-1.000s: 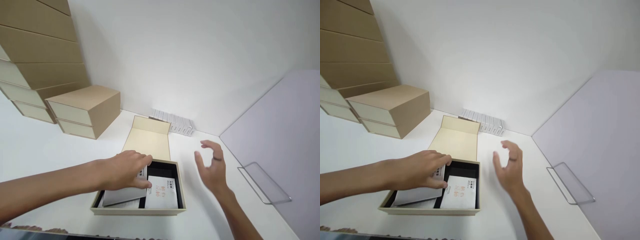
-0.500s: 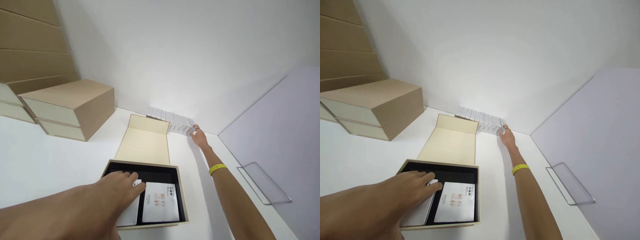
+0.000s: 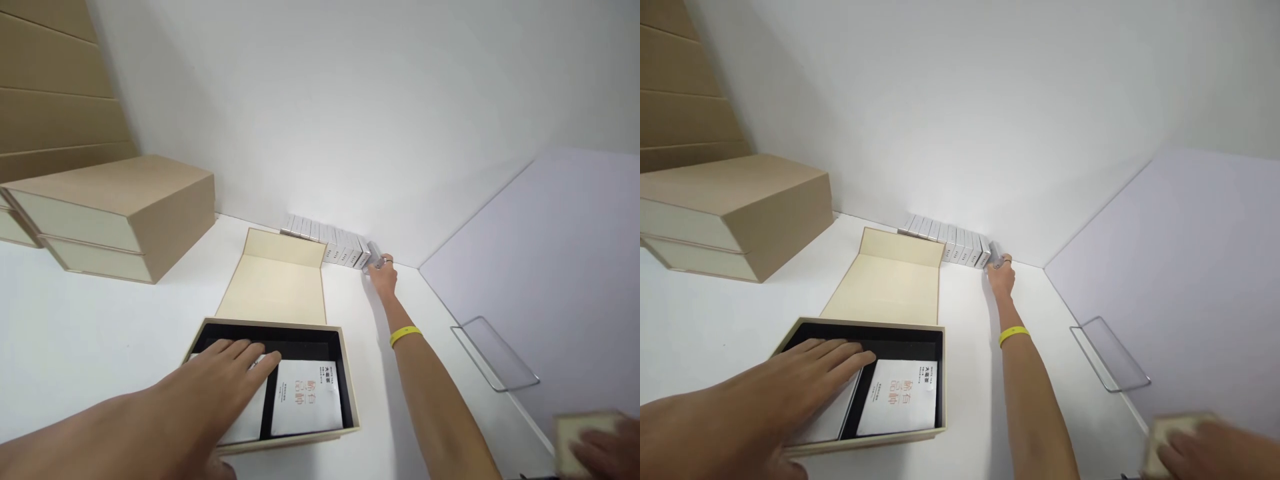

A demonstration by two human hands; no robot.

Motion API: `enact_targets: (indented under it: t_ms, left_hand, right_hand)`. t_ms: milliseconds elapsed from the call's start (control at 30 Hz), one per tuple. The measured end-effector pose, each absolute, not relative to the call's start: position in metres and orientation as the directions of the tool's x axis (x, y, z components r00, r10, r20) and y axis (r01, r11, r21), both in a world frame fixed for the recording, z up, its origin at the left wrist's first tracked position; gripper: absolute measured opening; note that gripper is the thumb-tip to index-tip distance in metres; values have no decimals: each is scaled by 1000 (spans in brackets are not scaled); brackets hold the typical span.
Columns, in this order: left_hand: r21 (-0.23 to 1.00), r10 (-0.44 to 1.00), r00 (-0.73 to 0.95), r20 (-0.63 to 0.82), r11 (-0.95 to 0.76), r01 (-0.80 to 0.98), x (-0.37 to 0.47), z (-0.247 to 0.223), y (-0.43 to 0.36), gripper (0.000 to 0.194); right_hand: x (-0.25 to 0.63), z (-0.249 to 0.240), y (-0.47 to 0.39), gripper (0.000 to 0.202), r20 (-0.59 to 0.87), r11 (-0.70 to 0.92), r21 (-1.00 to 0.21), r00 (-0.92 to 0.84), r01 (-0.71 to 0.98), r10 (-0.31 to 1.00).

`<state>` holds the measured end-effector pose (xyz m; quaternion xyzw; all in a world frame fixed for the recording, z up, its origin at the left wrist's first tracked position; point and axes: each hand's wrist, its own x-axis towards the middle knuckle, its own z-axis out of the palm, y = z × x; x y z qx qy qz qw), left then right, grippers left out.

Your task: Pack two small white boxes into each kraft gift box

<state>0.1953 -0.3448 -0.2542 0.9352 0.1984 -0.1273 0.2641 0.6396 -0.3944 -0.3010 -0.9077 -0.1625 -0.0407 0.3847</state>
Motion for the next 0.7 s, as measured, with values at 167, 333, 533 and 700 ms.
enact_targets:
  t_ms: [167,333,533,700]
  left_hand:
    - [400,293,944,-154,-855,330,191,-280,-347,108]
    - [445,269,932,-241,-823,353,201,-254,-343,99]
    - [475,269,926,-265,-799,368,202,-253,-340,110]
    - [532,257,930,-262,-765,361,198,-251,-332,119]
  right_hand:
    - [616,-307,-420,40,93,-459,-876,987,144,133]
    - [571,-298,-458,40,85,-207,-972,985,115,150]
    - [475,-277,-504,62,267,-47,-954,912,295,313]
    - [397,-264,-549,52,698,-251,-532,587,808,410]
